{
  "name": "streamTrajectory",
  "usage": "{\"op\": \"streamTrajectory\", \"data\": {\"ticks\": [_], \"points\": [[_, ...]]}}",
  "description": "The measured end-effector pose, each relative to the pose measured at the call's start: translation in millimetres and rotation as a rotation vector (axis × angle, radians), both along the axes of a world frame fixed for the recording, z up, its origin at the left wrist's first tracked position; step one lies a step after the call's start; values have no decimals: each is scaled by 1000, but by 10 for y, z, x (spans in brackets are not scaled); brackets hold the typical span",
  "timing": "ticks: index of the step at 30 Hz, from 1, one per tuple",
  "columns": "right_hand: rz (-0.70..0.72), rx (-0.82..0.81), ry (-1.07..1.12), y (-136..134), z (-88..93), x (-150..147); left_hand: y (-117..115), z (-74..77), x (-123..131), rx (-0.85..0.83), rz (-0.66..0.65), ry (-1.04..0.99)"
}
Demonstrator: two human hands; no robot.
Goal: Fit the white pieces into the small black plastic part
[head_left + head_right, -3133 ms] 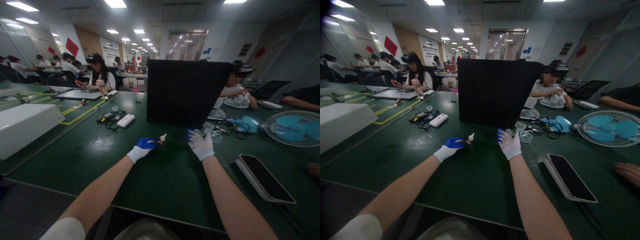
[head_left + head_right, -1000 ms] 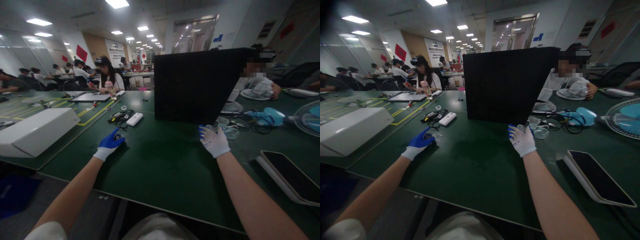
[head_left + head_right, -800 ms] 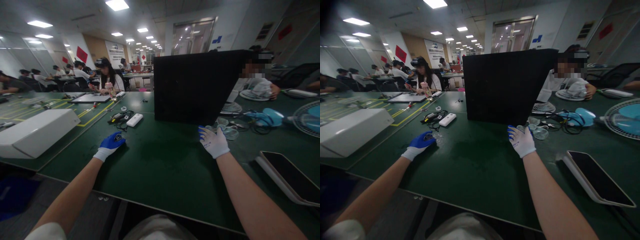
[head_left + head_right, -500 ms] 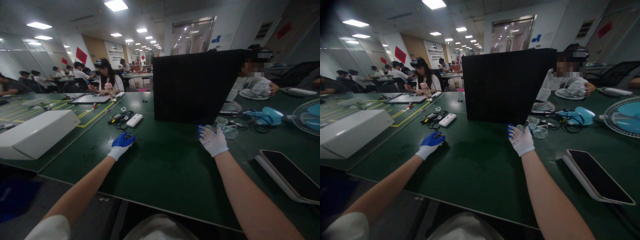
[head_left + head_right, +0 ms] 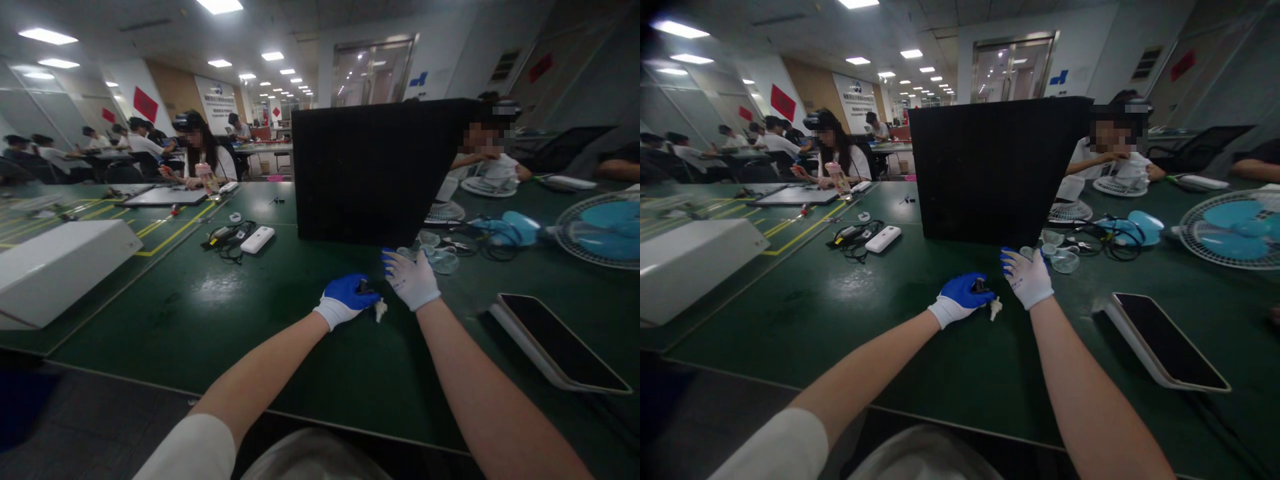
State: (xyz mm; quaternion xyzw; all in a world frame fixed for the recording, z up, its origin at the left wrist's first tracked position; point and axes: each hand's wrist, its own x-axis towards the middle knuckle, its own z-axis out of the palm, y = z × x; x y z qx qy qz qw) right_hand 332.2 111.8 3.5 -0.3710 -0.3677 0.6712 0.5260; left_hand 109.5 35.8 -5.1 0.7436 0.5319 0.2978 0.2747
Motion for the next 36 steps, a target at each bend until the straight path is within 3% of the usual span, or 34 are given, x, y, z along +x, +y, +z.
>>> {"op": "streamTrajectory", "data": {"ticks": [5, 11, 15, 18, 22, 24, 26, 29, 31, 33, 36], "points": [[-10, 1, -38, 57, -48, -22, -25, 31, -32, -11, -48, 3], [-75, 3, -367, 183, -182, -221, -44, 43, -2, 13, -37, 23], [-73, 13, -426, 206, -186, -274, -51, 55, 2, -13, -33, -13], [-17, -44, -363, 176, -81, -190, -44, 55, -34, -68, -6, -156], [-19, 6, -317, 64, 120, -82, -22, 36, -129, -157, 125, -568], [-48, 102, -469, -45, 215, -113, -7, 39, -195, -311, 199, -821], [-58, 303, -704, -200, 299, -230, 5, 63, -260, -488, 249, -1020], [134, 709, -1007, -485, 385, -541, -4, 132, -327, -596, 250, -1132], [151, 874, -1155, -654, 404, -771, -38, 181, -349, -593, 212, -1142], [105, 931, -1259, -761, 400, -941, -90, 219, -374, -602, 154, -1141], [35, 891, -1342, -794, 393, -1004, -169, 253, -469, -655, 65, -1077]]}}
